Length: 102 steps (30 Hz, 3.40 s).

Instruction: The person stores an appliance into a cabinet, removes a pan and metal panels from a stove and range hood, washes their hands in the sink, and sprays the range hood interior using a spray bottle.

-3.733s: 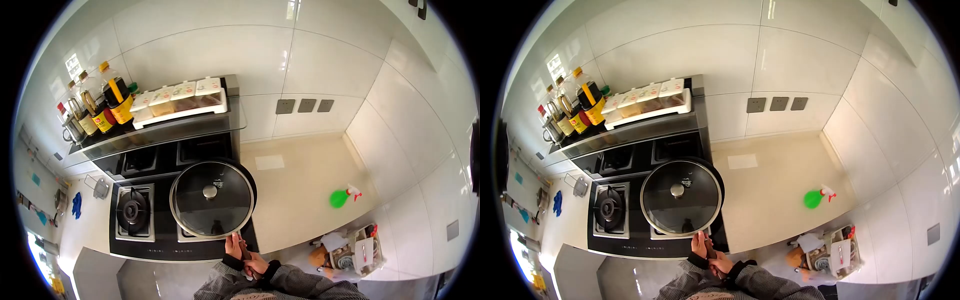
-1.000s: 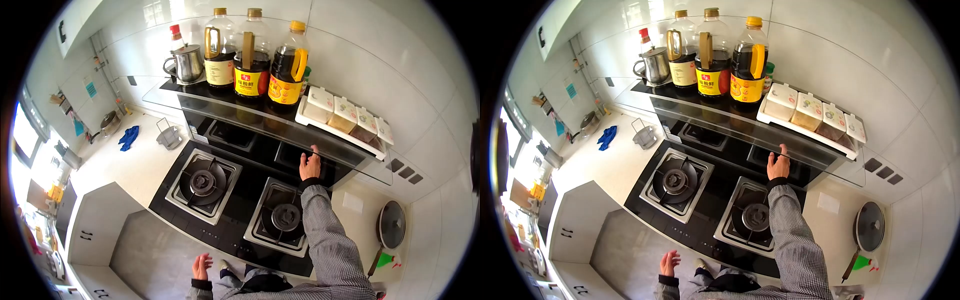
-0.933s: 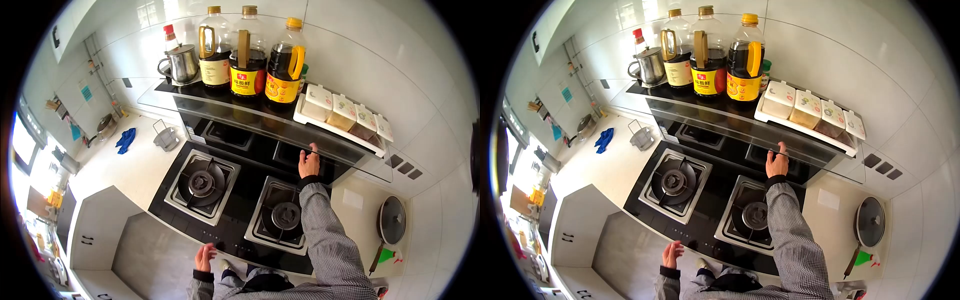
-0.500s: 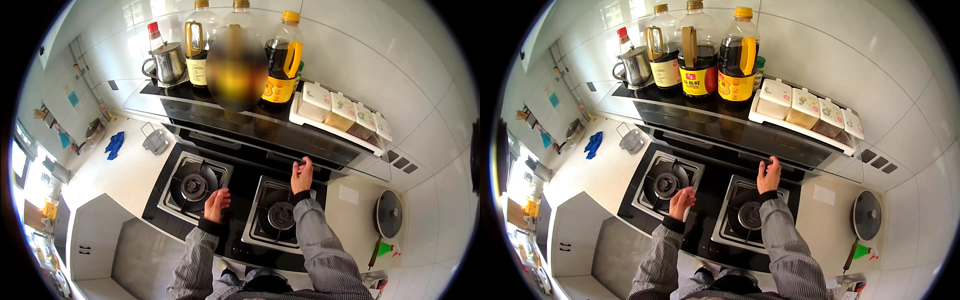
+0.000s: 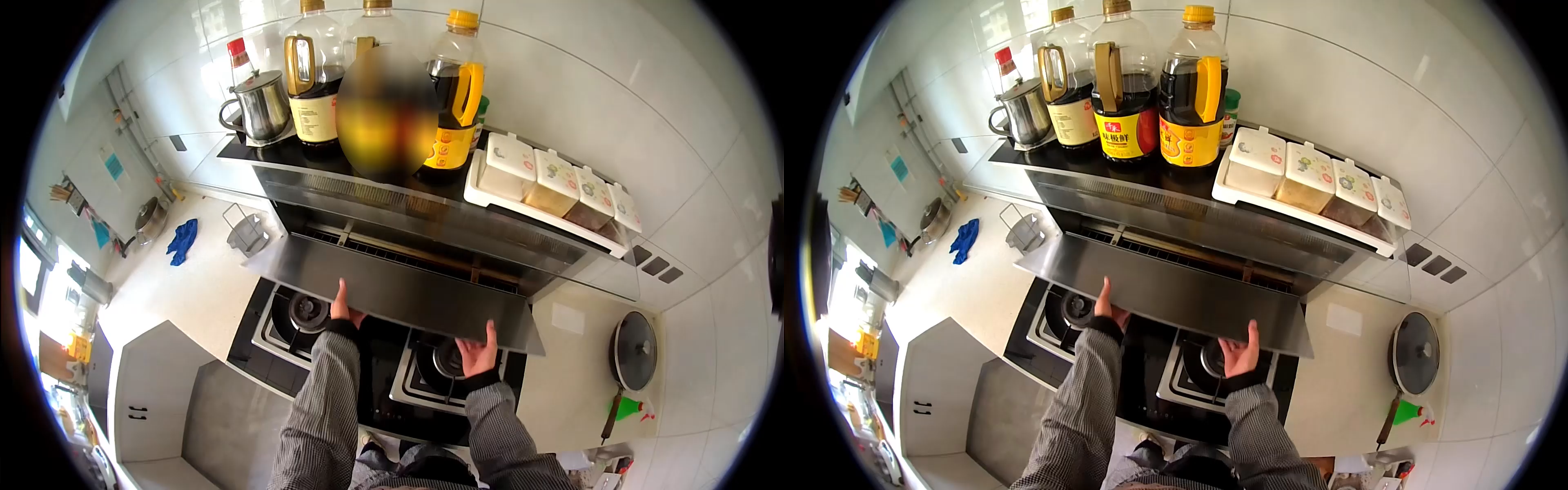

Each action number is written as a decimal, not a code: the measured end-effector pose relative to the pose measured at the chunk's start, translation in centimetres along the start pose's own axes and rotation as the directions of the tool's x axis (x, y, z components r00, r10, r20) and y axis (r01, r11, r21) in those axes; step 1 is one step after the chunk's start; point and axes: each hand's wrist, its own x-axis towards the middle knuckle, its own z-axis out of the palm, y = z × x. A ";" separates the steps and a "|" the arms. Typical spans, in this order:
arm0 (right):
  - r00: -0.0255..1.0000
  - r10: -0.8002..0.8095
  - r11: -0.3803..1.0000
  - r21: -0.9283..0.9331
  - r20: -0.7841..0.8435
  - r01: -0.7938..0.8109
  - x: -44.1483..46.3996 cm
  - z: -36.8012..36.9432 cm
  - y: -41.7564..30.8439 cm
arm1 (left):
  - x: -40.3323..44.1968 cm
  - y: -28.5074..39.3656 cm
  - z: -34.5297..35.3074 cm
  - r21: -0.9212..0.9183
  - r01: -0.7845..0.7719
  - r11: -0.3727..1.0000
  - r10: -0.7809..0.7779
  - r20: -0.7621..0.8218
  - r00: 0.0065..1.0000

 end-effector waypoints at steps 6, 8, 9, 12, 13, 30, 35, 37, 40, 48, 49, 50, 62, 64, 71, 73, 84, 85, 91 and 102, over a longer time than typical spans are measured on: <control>0.983 0.077 0.996 0.021 0.166 -0.082 0.7 -6.4 2.0 | -3.0 -2.1 -3.8 0.010 -0.087 0.996 0.086 0.067 0.994; 0.965 0.039 0.999 -0.021 0.261 -0.035 1.1 -8.0 1.4 | -4.0 -1.8 -3.5 0.021 -0.126 0.992 0.125 0.065 0.990; 0.955 0.046 0.999 -0.024 0.292 -0.041 1.1 -8.8 1.4 | -5.1 -1.9 -3.8 0.037 -0.149 0.988 0.147 0.058 0.987; 0.970 0.059 0.998 -0.030 0.234 -0.053 -2.3 -5.8 0.7 | -8.7 -1.7 -3.3 -0.024 -0.236 0.971 0.237 0.044 0.970; 0.963 0.078 0.997 -0.035 0.257 -0.071 -2.9 -6.1 0.5 | -10.3 -1.3 -3.4 -0.024 -0.244 0.970 0.244 0.018 0.970; 0.781 0.468 0.879 -0.313 0.413 -0.361 -14.7 8.6 24.7 | -30.7 19.8 -24.0 -0.075 -0.561 0.825 0.533 -0.228 0.815; 0.692 0.609 0.785 -0.414 0.388 -0.460 -18.0 13.0 36.7 | -35.9 27.7 -32.7 -0.028 -0.682 0.731 0.637 -0.332 0.696; 0.644 0.658 0.744 -0.467 0.390 -0.478 -18.8 15.2 41.0 | -37.1 30.6 -35.3 -0.020 -0.707 0.707 0.656 -0.356 0.666; 0.622 0.701 0.701 -0.500 0.350 -0.509 -19.5 19.2 46.9 | -37.3 34.7 -38.7 -0.069 -0.757 0.650 0.675 -0.406 0.616; 0.554 0.773 0.615 -0.582 0.310 -0.532 -15.9 26.6 61.3 | -31.9 44.0 -48.3 -0.097 -0.761 0.641 0.628 -0.505 0.593; 0.552 0.784 0.599 -0.581 0.285 -0.551 -14.8 27.1 63.0 | -30.9 45.1 -49.9 -0.090 -0.740 0.666 0.595 -0.534 0.601; 0.553 0.787 0.590 -0.598 0.274 -0.542 -13.7 27.4 64.6 | -29.8 46.1 -51.5 -0.093 -0.736 0.670 0.582 -0.551 0.599; 0.639 0.750 0.616 -0.534 0.172 -0.579 -10.5 34.0 74.4 | -20.9 60.2 -53.9 -0.075 -0.666 0.742 0.547 -0.507 0.667; 0.649 0.740 0.627 -0.533 0.179 -0.568 -10.4 34.3 75.5 | -19.6 61.2 -55.3 -0.087 -0.618 0.781 0.506 -0.491 0.709; 0.645 0.763 0.598 -0.331 -0.044 -0.730 -10.9 38.3 79.4 | -14.6 67.0 -61.2 -0.355 -0.349 0.867 0.211 -0.373 0.904; 0.661 0.749 0.615 -0.314 -0.056 -0.723 -9.8 37.4 81.2 | -13.5 68.1 -63.3 -0.274 -0.274 0.922 0.166 -0.358 0.919; 0.735 0.671 0.701 -0.412 0.104 -0.582 -9.4 41.3 83.3 | -13.4 73.8 -57.1 0.186 -0.072 0.980 0.114 -0.224 0.968; 0.748 0.656 0.715 -0.396 0.097 -0.576 -11.3 43.2 83.0 | -13.8 73.3 -54.8 0.195 -0.051 0.980 0.094 -0.214 0.972; 0.444 0.798 0.570 -0.748 0.406 -0.341 -20.4 41.2 85.8 | -15.7 64.8 -41.9 0.805 -0.591 0.057 0.422 0.517 0.745; 0.238 0.874 0.483 -0.699 0.424 -0.528 -22.1 33.6 66.0 | -13.5 55.6 -45.1 0.968 -0.244 -0.054 0.456 0.241 0.856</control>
